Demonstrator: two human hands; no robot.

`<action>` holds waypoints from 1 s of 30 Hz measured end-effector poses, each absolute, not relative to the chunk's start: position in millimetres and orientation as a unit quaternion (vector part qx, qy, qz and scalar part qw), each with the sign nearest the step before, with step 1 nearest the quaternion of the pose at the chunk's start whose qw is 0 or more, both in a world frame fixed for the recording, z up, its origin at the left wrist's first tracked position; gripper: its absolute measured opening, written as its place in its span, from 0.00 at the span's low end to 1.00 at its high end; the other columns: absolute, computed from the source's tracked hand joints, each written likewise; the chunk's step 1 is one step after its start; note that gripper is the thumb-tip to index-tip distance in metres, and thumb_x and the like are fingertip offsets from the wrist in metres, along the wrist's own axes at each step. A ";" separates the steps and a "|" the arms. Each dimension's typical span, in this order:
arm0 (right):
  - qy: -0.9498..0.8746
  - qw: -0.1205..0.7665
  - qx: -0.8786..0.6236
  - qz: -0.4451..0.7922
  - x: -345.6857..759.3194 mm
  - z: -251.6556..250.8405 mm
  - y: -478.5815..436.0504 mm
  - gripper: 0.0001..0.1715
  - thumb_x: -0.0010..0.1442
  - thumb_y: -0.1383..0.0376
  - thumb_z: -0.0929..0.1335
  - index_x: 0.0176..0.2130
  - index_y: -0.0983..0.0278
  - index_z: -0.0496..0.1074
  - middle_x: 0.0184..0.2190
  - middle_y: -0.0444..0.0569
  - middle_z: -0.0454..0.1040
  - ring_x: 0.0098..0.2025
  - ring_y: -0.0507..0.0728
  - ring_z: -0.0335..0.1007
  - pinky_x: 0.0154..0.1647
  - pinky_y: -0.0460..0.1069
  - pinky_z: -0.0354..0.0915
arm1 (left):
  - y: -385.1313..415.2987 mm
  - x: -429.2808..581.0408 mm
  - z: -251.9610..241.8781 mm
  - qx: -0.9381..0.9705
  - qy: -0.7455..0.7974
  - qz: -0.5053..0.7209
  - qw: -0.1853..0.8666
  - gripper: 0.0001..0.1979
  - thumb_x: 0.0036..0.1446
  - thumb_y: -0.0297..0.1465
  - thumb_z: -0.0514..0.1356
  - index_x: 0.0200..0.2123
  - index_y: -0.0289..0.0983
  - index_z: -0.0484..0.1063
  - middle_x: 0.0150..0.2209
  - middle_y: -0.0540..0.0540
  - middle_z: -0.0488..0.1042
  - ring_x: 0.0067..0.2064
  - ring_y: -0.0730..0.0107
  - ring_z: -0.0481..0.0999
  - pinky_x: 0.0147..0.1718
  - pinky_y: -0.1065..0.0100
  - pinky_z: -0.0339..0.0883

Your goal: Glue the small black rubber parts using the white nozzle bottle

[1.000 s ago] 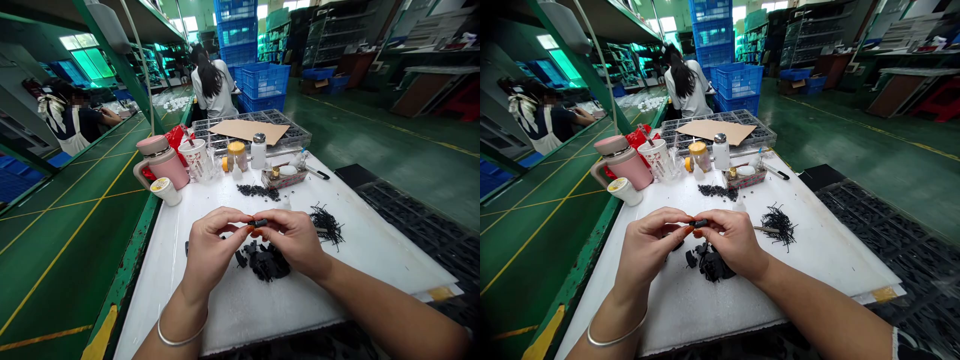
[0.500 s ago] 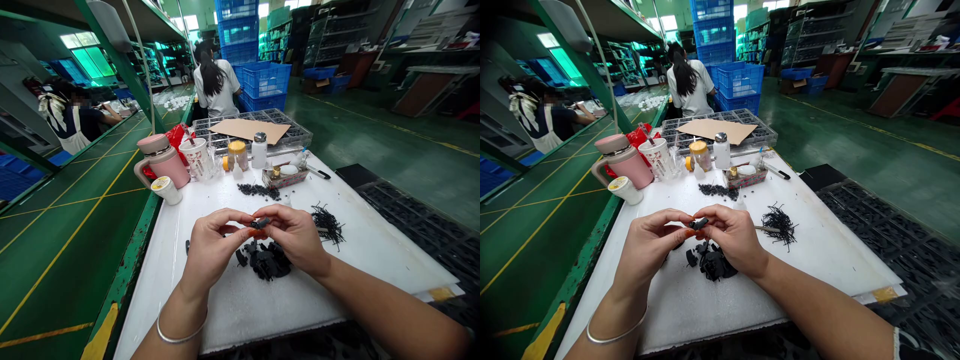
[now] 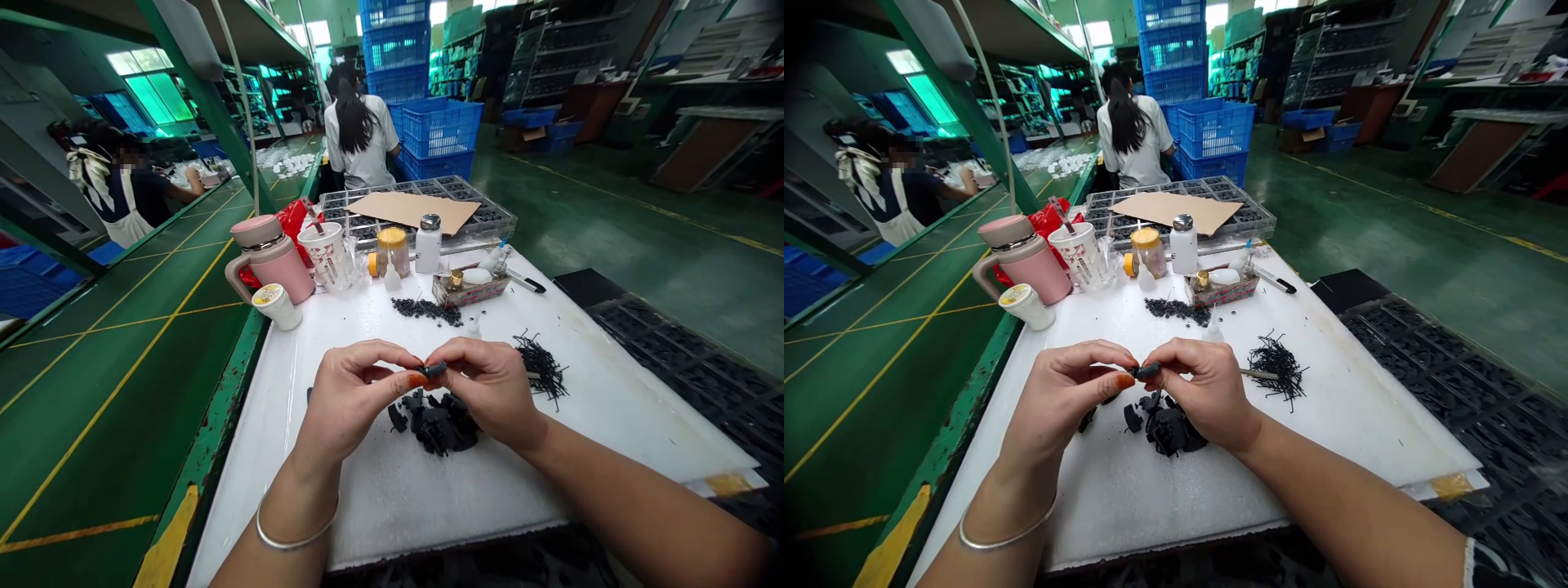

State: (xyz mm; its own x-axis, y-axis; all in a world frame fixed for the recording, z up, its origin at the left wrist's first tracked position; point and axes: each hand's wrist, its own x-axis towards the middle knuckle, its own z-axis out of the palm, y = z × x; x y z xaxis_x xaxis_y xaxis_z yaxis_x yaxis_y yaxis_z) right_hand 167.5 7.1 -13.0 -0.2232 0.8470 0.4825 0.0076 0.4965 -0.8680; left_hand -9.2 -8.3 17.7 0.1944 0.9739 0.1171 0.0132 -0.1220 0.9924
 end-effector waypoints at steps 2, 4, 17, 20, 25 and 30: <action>-0.685 0.532 -0.318 0.383 167.7 -12.9 7.1 0.05 0.56 0.73 0.70 0.31 0.64 0.76 0.24 0.44 0.77 0.26 0.50 0.75 0.27 0.44 0.71 | -8.6 -9.3 17.9 0.589 0.422 0.480 0.494 0.04 0.48 0.30 0.68 0.30 0.38 0.80 0.33 0.46 0.79 0.33 0.69 0.78 0.30 0.72 0.73; -0.691 0.526 -0.320 0.379 167.8 -13.3 7.1 0.05 0.56 0.72 0.70 0.31 0.64 0.76 0.24 0.44 0.77 0.26 0.51 0.75 0.28 0.44 0.71 | -9.0 -9.1 17.5 0.597 0.424 0.486 0.476 0.03 0.49 0.30 0.68 0.30 0.38 0.80 0.33 0.45 0.79 0.33 0.68 0.77 0.30 0.71 0.72; -0.728 0.520 -0.317 0.315 169.3 -13.4 8.6 0.07 0.56 0.74 0.69 0.31 0.63 0.77 0.25 0.43 0.78 0.27 0.50 0.74 0.29 0.44 0.70 | -9.9 -8.7 17.3 0.631 0.459 0.483 0.398 0.03 0.48 0.29 0.69 0.27 0.37 0.78 0.30 0.47 0.76 0.33 0.70 0.75 0.32 0.71 0.69; -0.738 0.517 -0.314 0.299 169.4 -14.4 8.4 0.09 0.56 0.76 0.69 0.32 0.63 0.77 0.25 0.42 0.78 0.27 0.49 0.74 0.29 0.44 0.69 | -9.2 -9.7 17.9 0.629 0.462 0.472 0.409 0.03 0.47 0.28 0.69 0.26 0.36 0.78 0.30 0.47 0.76 0.33 0.71 0.74 0.31 0.72 0.69; -0.744 0.519 -0.302 0.294 170.0 -15.5 8.4 0.11 0.55 0.77 0.68 0.32 0.64 0.77 0.25 0.43 0.78 0.27 0.49 0.74 0.29 0.43 0.68 | -9.0 -10.1 17.8 0.632 0.463 0.472 0.403 0.03 0.47 0.27 0.69 0.25 0.36 0.77 0.29 0.48 0.75 0.32 0.71 0.74 0.32 0.71 0.69; -0.748 0.519 -0.299 0.286 169.6 -14.5 9.5 0.12 0.55 0.78 0.68 0.31 0.64 0.77 0.25 0.42 0.78 0.27 0.49 0.73 0.29 0.43 0.68 | -9.1 -9.9 17.6 0.640 0.463 0.475 0.387 0.04 0.46 0.25 0.69 0.24 0.36 0.77 0.28 0.49 0.75 0.31 0.72 0.73 0.31 0.71 0.68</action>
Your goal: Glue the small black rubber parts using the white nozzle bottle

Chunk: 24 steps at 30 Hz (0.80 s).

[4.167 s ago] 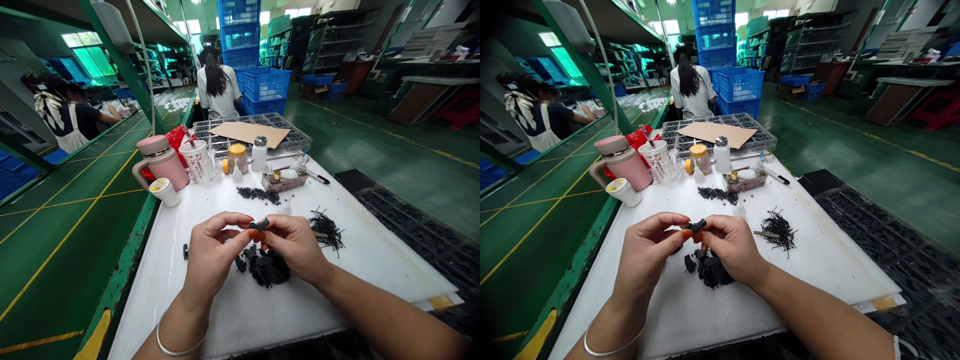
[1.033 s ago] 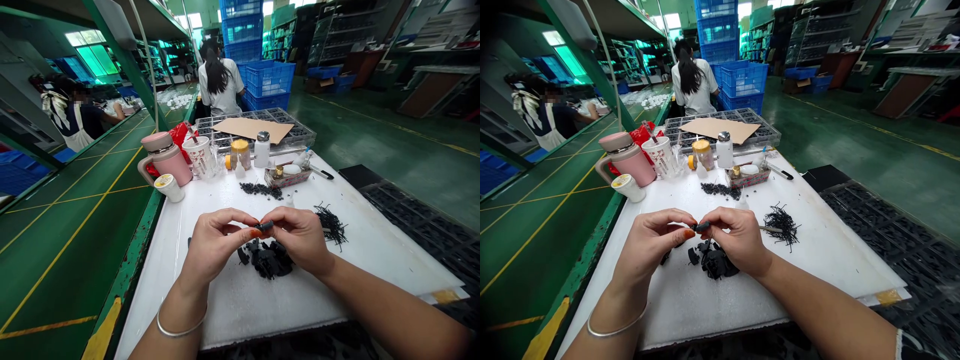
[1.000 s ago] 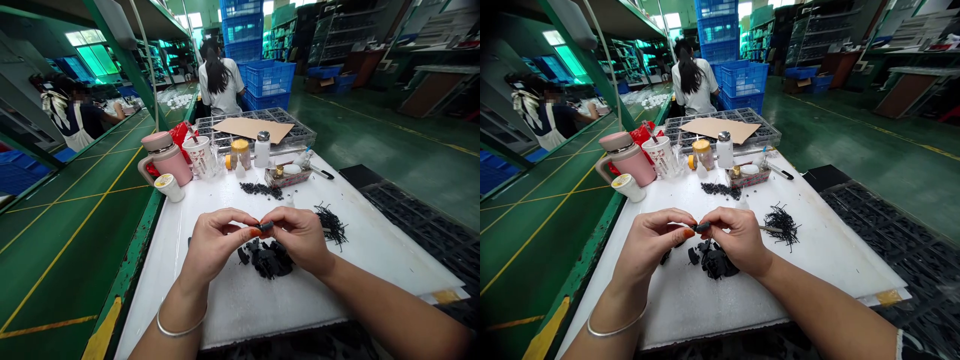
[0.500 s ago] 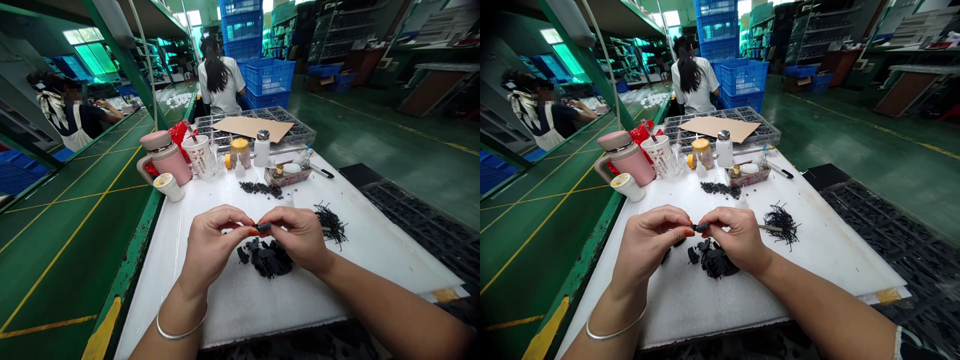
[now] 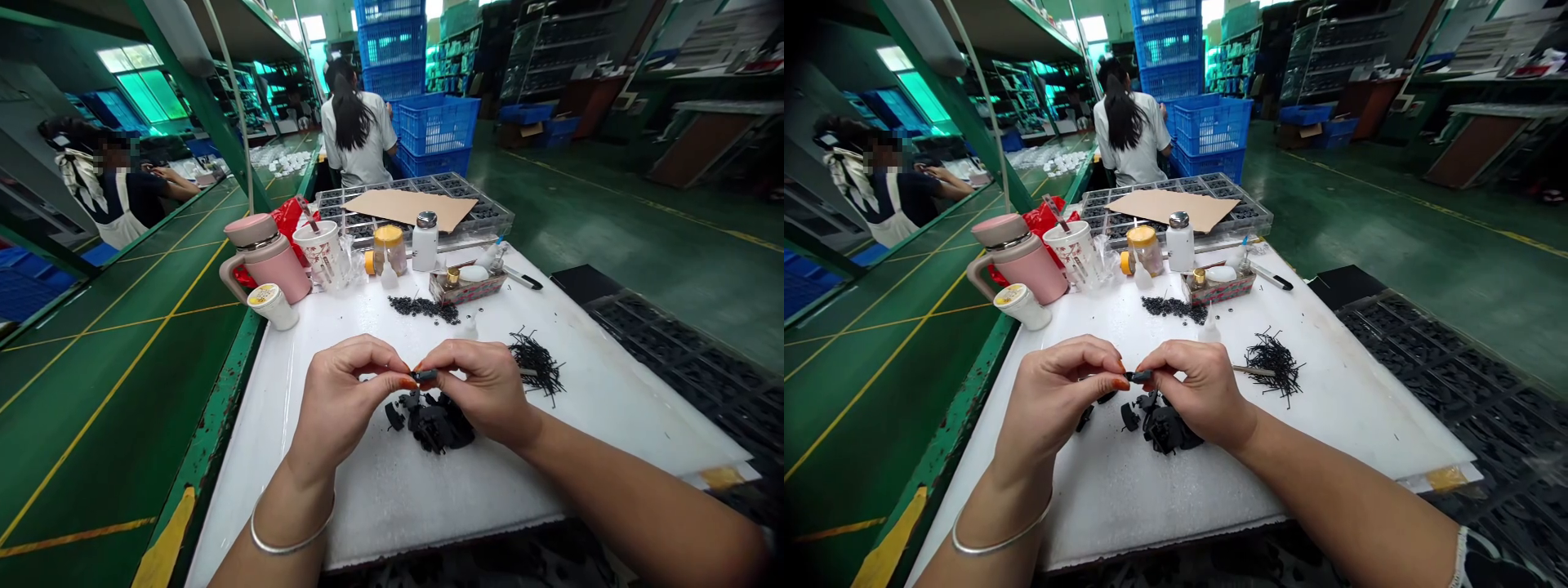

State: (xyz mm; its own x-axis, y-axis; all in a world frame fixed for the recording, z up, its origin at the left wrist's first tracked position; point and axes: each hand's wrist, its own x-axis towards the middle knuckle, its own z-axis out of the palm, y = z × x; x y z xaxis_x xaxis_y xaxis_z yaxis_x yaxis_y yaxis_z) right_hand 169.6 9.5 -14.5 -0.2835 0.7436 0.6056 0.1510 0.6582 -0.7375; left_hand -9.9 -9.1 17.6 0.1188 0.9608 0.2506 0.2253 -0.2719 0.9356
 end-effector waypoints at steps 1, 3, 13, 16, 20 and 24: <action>-0.749 0.519 -0.297 0.285 169.4 -14.4 9.8 0.12 0.54 0.79 0.68 0.31 0.64 0.77 0.25 0.42 0.78 0.27 0.49 0.73 0.29 0.43 0.68 | -9.1 -9.8 17.7 0.642 0.463 0.476 0.383 0.04 0.46 0.25 0.69 0.24 0.36 0.77 0.28 0.49 0.75 0.31 0.72 0.73 0.31 0.72 0.68; -0.749 0.523 -0.292 0.283 169.0 -14.6 10.3 0.13 0.53 0.80 0.68 0.31 0.65 0.77 0.25 0.42 0.77 0.27 0.48 0.73 0.29 0.42 0.68 | -9.1 -9.9 17.9 0.646 0.462 0.478 0.375 0.05 0.46 0.24 0.69 0.23 0.37 0.76 0.28 0.50 0.75 0.31 0.73 0.73 0.31 0.72 0.67; -0.747 0.525 -0.289 0.287 169.2 -15.4 8.7 0.13 0.52 0.82 0.68 0.31 0.67 0.77 0.24 0.43 0.77 0.27 0.47 0.73 0.29 0.41 0.67 | -9.9 -9.6 15.0 0.658 0.451 0.489 0.351 0.05 0.46 0.23 0.68 0.24 0.37 0.76 0.28 0.50 0.75 0.31 0.72 0.74 0.32 0.71 0.67; -0.745 0.526 -0.290 0.290 169.5 -15.0 8.8 0.14 0.52 0.82 0.68 0.30 0.67 0.77 0.24 0.43 0.77 0.27 0.47 0.73 0.29 0.41 0.67 | -10.2 -9.3 14.9 0.660 0.449 0.495 0.344 0.05 0.46 0.23 0.68 0.23 0.37 0.76 0.28 0.49 0.75 0.31 0.71 0.74 0.32 0.70 0.68; -0.742 0.528 -0.292 0.293 169.2 -15.1 8.9 0.14 0.51 0.83 0.68 0.30 0.67 0.77 0.24 0.43 0.77 0.27 0.47 0.73 0.29 0.41 0.67 | -10.0 -9.2 15.4 0.664 0.446 0.496 0.337 0.05 0.46 0.23 0.68 0.23 0.37 0.76 0.28 0.49 0.76 0.32 0.70 0.75 0.33 0.68 0.68; -0.740 0.525 -0.293 0.302 168.8 -15.8 8.5 0.14 0.51 0.83 0.67 0.30 0.67 0.77 0.23 0.43 0.77 0.26 0.47 0.73 0.28 0.41 0.67 | -9.4 -9.4 15.4 0.669 0.444 0.497 0.330 0.05 0.47 0.23 0.68 0.23 0.37 0.76 0.27 0.48 0.76 0.32 0.70 0.75 0.33 0.67 0.68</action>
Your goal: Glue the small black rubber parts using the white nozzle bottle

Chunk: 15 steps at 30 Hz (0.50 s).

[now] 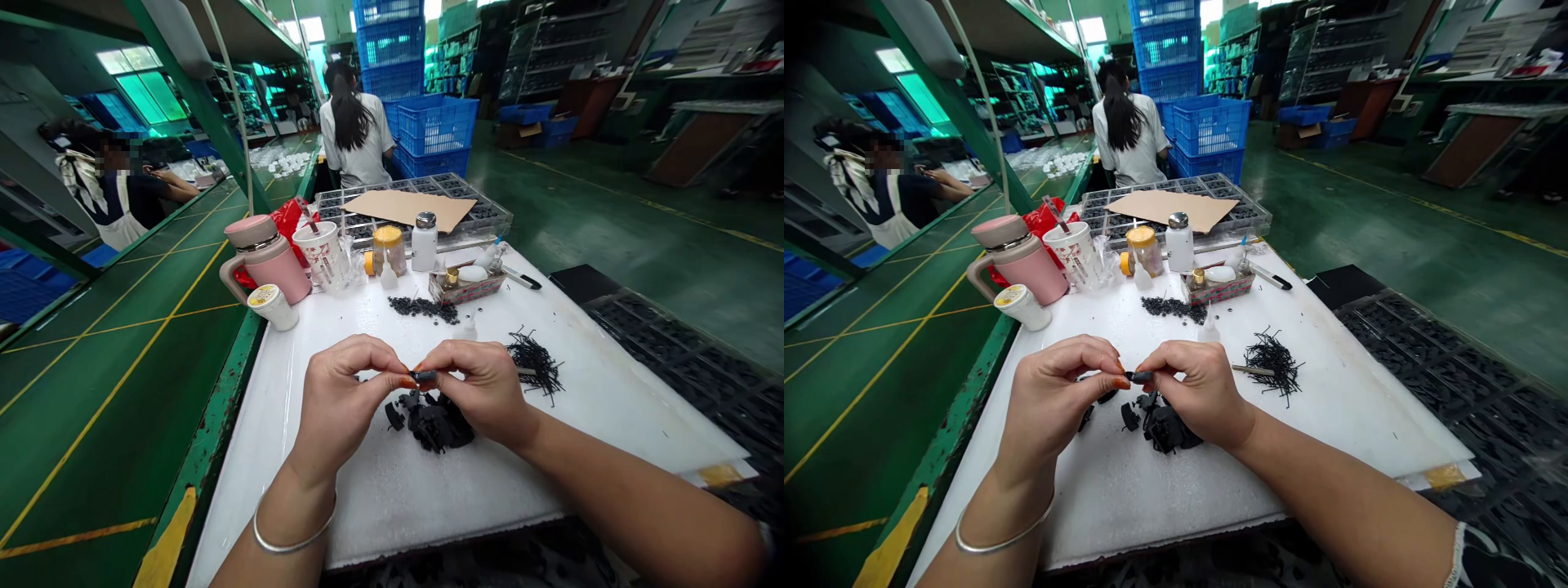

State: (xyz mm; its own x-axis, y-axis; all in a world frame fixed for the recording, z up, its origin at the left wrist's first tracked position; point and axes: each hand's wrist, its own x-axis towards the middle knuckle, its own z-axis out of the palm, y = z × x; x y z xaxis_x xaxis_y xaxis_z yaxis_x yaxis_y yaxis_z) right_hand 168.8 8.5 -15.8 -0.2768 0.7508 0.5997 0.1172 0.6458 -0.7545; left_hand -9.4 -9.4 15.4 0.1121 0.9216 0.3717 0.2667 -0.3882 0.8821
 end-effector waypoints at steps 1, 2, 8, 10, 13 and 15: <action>-0.740 0.524 -0.293 0.303 168.8 -15.9 8.5 0.14 0.51 0.83 0.67 0.30 0.67 0.77 0.23 0.43 0.77 0.26 0.47 0.73 0.28 0.41 0.67 | -9.2 -9.4 15.3 0.670 0.443 0.498 0.328 0.06 0.46 0.23 0.68 0.23 0.37 0.76 0.27 0.49 0.75 0.32 0.70 0.75 0.34 0.67 0.68; -0.740 0.524 -0.294 0.304 168.8 -15.8 8.6 0.14 0.51 0.83 0.67 0.30 0.67 0.77 0.24 0.43 0.77 0.26 0.48 0.73 0.28 0.41 0.67 | -9.1 -9.4 15.2 0.670 0.443 0.499 0.326 0.06 0.46 0.22 0.68 0.23 0.37 0.76 0.27 0.49 0.75 0.32 0.69 0.75 0.34 0.67 0.68; -0.735 0.522 -0.299 0.312 168.7 -15.4 8.5 0.14 0.51 0.83 0.67 0.29 0.67 0.77 0.23 0.43 0.77 0.26 0.48 0.73 0.28 0.41 0.67 | -9.4 -8.8 14.4 0.671 0.443 0.500 0.322 0.07 0.46 0.21 0.68 0.23 0.37 0.76 0.27 0.49 0.75 0.32 0.70 0.75 0.34 0.67 0.68; -0.729 0.523 -0.301 0.323 168.1 -16.0 7.9 0.14 0.51 0.82 0.68 0.29 0.67 0.77 0.23 0.43 0.77 0.26 0.48 0.74 0.28 0.41 0.68 | -9.6 -8.5 14.7 0.670 0.445 0.500 0.321 0.06 0.46 0.21 0.68 0.23 0.37 0.76 0.27 0.49 0.76 0.32 0.70 0.75 0.34 0.68 0.68; -0.689 0.528 -0.307 0.391 166.4 -17.0 8.0 0.11 0.52 0.79 0.69 0.29 0.65 0.77 0.23 0.43 0.77 0.25 0.48 0.74 0.27 0.41 0.69 | -9.8 -8.2 16.1 0.664 0.450 0.498 0.328 0.05 0.47 0.24 0.68 0.24 0.37 0.77 0.27 0.49 0.76 0.32 0.71 0.75 0.34 0.69 0.69; -0.630 0.534 -0.302 0.476 165.5 -17.1 9.7 0.08 0.52 0.76 0.71 0.29 0.64 0.77 0.23 0.42 0.77 0.25 0.49 0.75 0.26 0.42 0.70 | -10.0 -7.9 16.6 0.653 0.452 0.498 0.347 0.03 0.46 0.26 0.69 0.26 0.37 0.78 0.29 0.48 0.76 0.32 0.71 0.75 0.33 0.69 0.70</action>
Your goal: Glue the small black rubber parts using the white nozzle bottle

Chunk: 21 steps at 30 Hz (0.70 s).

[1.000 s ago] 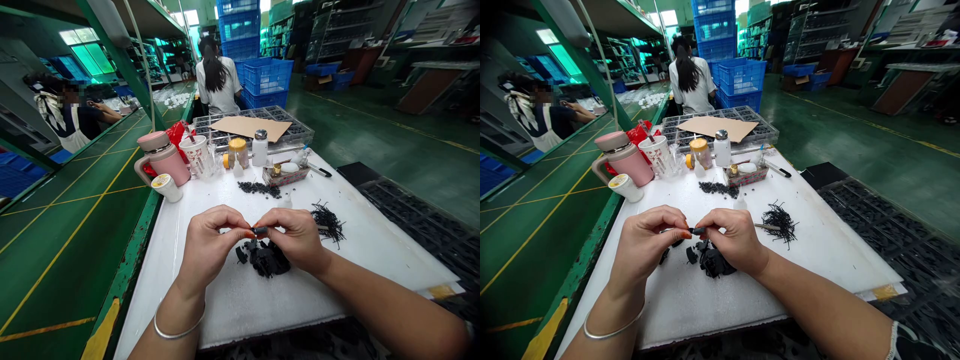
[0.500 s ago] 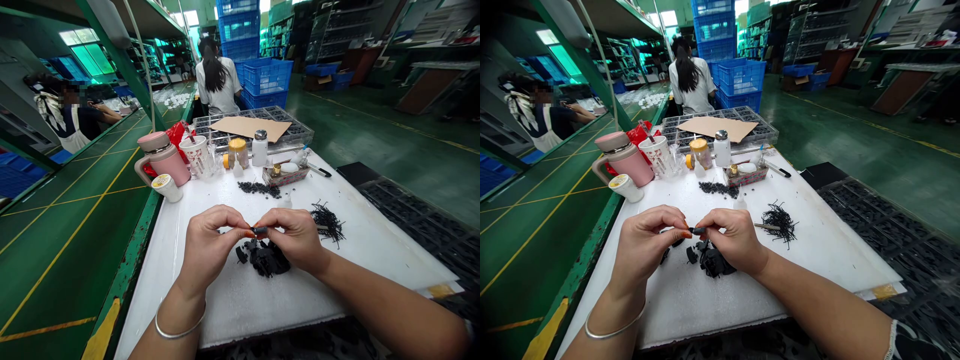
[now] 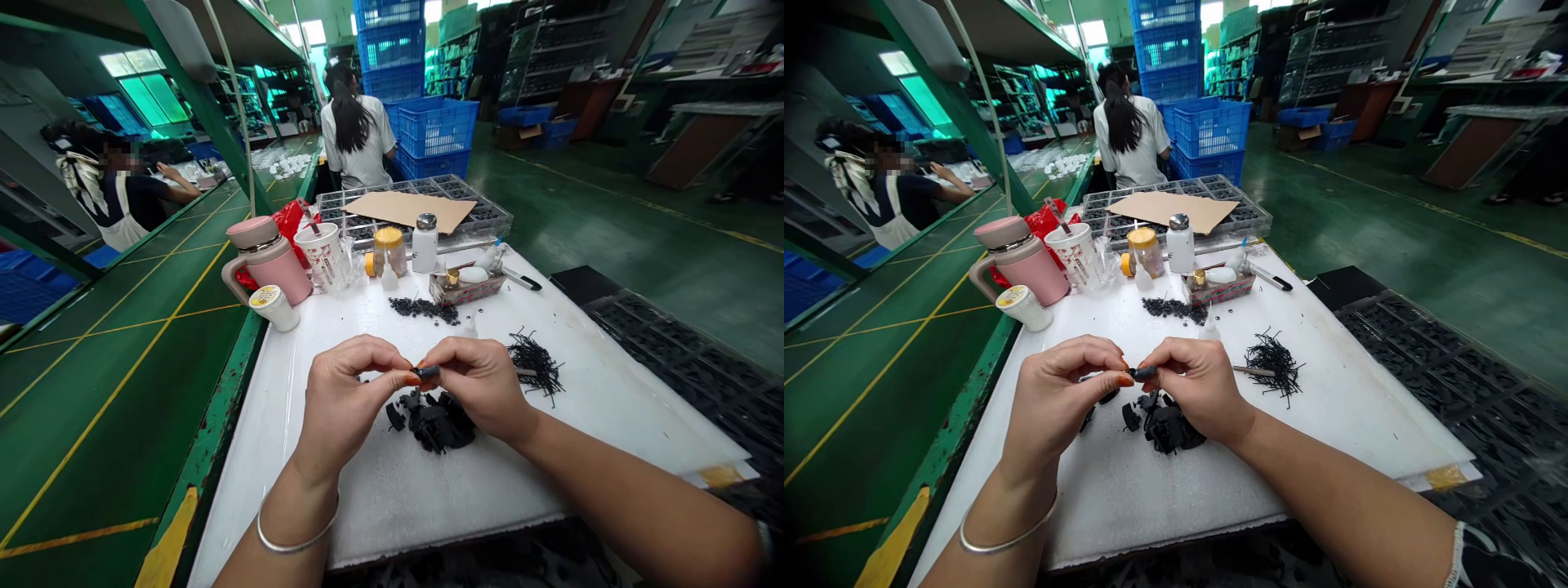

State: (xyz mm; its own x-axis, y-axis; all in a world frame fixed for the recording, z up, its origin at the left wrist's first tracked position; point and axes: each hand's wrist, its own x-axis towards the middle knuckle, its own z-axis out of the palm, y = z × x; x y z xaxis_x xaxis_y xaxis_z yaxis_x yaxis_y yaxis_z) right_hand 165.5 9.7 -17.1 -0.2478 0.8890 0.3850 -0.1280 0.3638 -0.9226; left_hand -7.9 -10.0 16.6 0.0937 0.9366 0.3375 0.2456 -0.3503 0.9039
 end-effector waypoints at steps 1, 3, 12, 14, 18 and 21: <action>-0.599 0.534 -0.296 0.518 165.3 -17.0 10.9 0.06 0.52 0.75 0.72 0.29 0.64 0.77 0.23 0.42 0.77 0.25 0.49 0.75 0.27 0.42 0.71 | -10.0 -7.6 16.5 0.646 0.450 0.501 0.360 0.04 0.46 0.26 0.69 0.28 0.38 0.79 0.31 0.48 0.77 0.33 0.70 0.75 0.32 0.70 0.71; -0.555 0.527 -0.281 0.579 165.6 -16.6 13.5 0.05 0.50 0.73 0.74 0.28 0.64 0.76 0.22 0.42 0.77 0.25 0.49 0.75 0.27 0.42 0.72 | -10.2 -6.9 15.5 0.631 0.440 0.509 0.387 0.08 0.45 0.26 0.70 0.32 0.39 0.79 0.35 0.47 0.77 0.37 0.69 0.76 0.33 0.70 0.73; -0.514 0.495 -0.258 0.651 166.9 -21.3 18.8 0.05 0.51 0.69 0.75 0.28 0.65 0.75 0.23 0.44 0.77 0.23 0.50 0.74 0.27 0.44 0.71 | -12.6 -1.9 14.0 0.615 0.424 0.534 0.396 0.08 0.46 0.26 0.69 0.34 0.38 0.79 0.35 0.46 0.77 0.37 0.68 0.77 0.33 0.70 0.76; -0.514 0.491 -0.256 0.655 166.4 -22.4 18.3 0.05 0.51 0.69 0.75 0.29 0.65 0.75 0.23 0.44 0.77 0.24 0.50 0.74 0.27 0.44 0.71 | -12.7 -0.8 14.8 0.620 0.426 0.535 0.384 0.07 0.47 0.26 0.69 0.33 0.37 0.79 0.35 0.46 0.77 0.36 0.68 0.77 0.33 0.70 0.75; -0.516 0.495 -0.250 0.653 166.4 -22.7 16.7 0.05 0.51 0.68 0.75 0.29 0.64 0.75 0.22 0.44 0.76 0.23 0.51 0.74 0.27 0.45 0.71 | -13.3 0.1 15.5 0.632 0.432 0.531 0.364 0.06 0.47 0.26 0.69 0.32 0.37 0.79 0.34 0.46 0.78 0.36 0.68 0.77 0.32 0.70 0.74; -0.518 0.499 -0.242 0.651 166.9 -22.0 15.8 0.05 0.51 0.68 0.75 0.29 0.64 0.75 0.21 0.43 0.76 0.23 0.51 0.74 0.26 0.44 0.71 | -14.3 0.1 15.8 0.640 0.429 0.531 0.352 0.05 0.47 0.25 0.68 0.31 0.36 0.79 0.32 0.46 0.78 0.35 0.69 0.77 0.33 0.69 0.73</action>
